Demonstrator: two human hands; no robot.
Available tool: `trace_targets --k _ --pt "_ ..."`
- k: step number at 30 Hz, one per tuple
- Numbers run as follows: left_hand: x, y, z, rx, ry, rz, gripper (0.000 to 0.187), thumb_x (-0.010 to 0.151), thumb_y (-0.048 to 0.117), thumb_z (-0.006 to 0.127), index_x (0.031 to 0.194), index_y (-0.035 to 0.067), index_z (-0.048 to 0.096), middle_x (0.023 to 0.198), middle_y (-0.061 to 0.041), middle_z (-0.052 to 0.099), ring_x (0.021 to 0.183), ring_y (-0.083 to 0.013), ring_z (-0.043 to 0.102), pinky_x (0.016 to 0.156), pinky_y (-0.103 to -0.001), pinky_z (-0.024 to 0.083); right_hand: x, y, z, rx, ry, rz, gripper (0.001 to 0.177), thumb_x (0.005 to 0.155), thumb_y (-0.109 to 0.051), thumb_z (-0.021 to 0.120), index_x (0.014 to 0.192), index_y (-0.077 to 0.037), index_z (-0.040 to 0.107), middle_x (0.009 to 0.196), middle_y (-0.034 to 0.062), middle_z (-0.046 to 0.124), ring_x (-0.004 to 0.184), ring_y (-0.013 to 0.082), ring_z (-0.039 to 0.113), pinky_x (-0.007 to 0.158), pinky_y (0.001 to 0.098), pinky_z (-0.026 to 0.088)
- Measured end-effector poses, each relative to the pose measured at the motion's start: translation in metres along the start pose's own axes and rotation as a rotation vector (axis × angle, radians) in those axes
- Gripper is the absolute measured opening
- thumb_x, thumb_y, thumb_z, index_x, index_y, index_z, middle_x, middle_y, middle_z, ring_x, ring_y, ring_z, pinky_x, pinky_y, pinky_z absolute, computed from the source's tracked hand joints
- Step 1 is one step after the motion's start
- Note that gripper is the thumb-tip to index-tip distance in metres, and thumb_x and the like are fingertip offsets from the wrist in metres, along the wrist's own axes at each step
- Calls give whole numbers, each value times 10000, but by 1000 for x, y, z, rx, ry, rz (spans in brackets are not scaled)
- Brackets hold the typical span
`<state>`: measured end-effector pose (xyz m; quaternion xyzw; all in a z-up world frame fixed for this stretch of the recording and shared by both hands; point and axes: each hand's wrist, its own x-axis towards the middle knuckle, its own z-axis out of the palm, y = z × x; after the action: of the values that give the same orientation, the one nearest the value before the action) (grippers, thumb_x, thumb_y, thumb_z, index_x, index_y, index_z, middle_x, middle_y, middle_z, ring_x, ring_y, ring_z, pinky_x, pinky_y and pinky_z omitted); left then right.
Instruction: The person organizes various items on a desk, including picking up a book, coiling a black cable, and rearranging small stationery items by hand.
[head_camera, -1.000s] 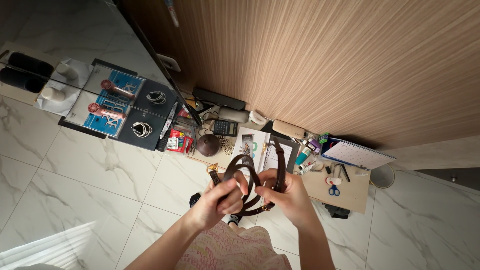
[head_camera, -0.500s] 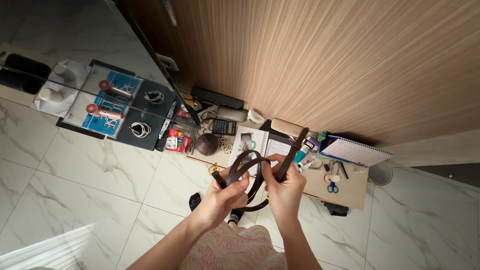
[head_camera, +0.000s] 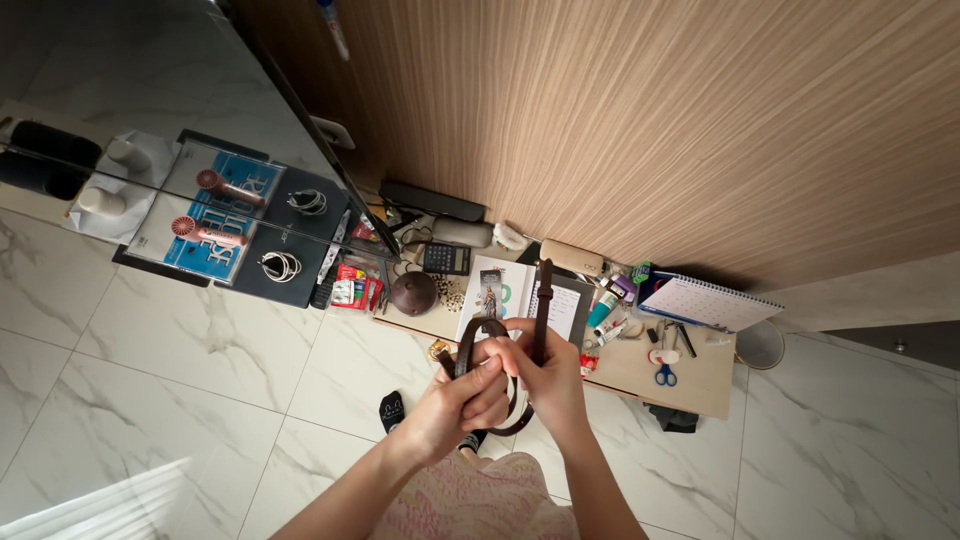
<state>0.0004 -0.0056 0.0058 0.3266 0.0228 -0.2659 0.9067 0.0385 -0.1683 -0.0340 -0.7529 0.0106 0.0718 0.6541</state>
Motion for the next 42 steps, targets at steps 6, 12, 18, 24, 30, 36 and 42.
trace_targets --k 6,12,18,24,30,36,42 --pt "-10 -7 -10 -38 -6 -105 230 1106 243 465 1033 64 589 597 62 248 501 -66 224 488 -250 220 28 45 -51 156 -21 177 257 1033 -248 562 1003 -23 681 670 -20 562 559 40 507 516 205 408" --pt "-28 14 -20 -28 -4 -71 272 1090 275 496 1002 45 611 561 81 236 464 -49 210 458 -253 207 26 51 -127 767 88 388 144 936 -103 573 1045 -34 637 809 -8 598 506 33 357 425 187 289" --pt "-34 15 -14 315 -155 -246 279 1091 284 536 1002 47 654 583 73 324 493 -56 278 457 -248 224 13 23 -139 670 170 297 388 994 -79 505 1376 -114 562 798 -5 561 586 27 427 511 169 353" --pt "-30 4 -2 476 -337 -456 271 1094 301 516 1057 65 643 583 84 340 473 -47 299 436 -237 231 21 20 -130 508 269 26 163 1167 -217 464 1224 -99 561 704 -25 417 629 56 403 615 231 378" --pt "-26 -16 3 459 -325 -537 374 1087 355 542 1270 35 609 631 99 327 523 -32 306 478 -239 259 27 -7 -98 -69 107 -49 209 1087 -235 478 1027 -68 589 797 -4 561 586 65 468 464 222 367" --pt "-13 -36 -9 610 -88 -361 598 1023 583 402 1393 149 582 622 72 368 516 -54 368 473 -260 298 13 -39 -56 -236 -70 -369 73 977 -37 649 1022 -30 706 911 38 657 723 113 696 581 229 592" --pt "30 -50 -60 283 94 -303 907 863 818 72 1464 284 493 608 58 357 475 -78 255 453 -257 202 1 -47 -31 -469 -178 -642 269 867 -12 752 1127 -86 754 1048 51 640 896 179 713 733 283 600"
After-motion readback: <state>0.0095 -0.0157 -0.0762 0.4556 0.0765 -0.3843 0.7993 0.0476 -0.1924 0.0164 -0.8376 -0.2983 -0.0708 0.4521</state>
